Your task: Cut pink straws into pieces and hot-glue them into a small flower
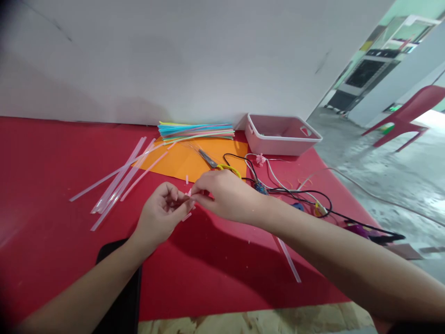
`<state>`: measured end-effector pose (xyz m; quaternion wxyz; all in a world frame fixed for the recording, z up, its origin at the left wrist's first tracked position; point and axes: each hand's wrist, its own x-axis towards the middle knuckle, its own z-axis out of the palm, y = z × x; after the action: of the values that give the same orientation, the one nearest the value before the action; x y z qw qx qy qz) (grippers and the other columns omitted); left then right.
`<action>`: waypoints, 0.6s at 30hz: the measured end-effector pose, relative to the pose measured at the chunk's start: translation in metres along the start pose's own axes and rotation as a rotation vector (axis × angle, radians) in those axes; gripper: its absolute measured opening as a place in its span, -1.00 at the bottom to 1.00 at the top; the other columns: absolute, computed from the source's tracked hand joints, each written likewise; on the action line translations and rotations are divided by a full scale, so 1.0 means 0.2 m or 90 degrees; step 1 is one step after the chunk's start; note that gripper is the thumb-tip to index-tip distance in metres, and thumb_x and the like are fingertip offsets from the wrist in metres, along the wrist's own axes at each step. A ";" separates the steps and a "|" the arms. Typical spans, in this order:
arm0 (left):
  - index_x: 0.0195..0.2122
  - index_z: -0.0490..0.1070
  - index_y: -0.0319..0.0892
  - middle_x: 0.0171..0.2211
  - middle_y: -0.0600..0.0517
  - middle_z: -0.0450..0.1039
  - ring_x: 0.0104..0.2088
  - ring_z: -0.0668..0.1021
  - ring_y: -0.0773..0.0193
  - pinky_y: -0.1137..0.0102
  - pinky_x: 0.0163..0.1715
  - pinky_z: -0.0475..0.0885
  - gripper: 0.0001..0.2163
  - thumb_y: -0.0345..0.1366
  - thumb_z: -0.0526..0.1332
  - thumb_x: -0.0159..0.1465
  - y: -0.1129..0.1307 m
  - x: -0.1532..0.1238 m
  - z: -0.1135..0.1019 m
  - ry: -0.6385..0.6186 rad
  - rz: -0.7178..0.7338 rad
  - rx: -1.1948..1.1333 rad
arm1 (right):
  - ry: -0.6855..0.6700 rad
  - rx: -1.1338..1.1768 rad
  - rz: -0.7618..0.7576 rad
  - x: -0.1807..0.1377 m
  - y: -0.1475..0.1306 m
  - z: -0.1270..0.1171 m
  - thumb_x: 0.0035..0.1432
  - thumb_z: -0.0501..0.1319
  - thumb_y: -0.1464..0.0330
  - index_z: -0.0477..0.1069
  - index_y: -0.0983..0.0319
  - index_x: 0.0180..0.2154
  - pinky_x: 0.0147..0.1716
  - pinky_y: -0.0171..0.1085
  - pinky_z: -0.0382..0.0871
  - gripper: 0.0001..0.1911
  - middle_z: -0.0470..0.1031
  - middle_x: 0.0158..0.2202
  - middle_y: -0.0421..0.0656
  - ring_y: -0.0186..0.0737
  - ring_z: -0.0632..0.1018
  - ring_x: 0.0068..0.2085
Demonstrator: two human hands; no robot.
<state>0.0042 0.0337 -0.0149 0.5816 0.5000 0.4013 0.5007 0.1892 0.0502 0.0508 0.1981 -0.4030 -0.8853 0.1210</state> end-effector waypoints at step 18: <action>-0.45 0.21 -0.11 -0.52 0.21 0.34 -0.51 0.40 0.44 0.53 -0.47 0.35 -0.63 -0.39 0.48 0.06 0.02 -0.01 0.01 0.041 0.001 -0.011 | 0.121 -0.140 -0.168 -0.06 0.00 0.10 0.43 0.11 0.40 0.52 0.27 -0.29 -0.23 -0.22 0.50 -0.74 0.61 -0.33 -0.05 -0.19 0.58 -0.29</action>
<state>0.0053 0.0321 -0.0101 0.5724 0.4791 0.4149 0.5203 0.1878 0.0403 0.0298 0.2499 -0.3120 -0.9156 -0.0426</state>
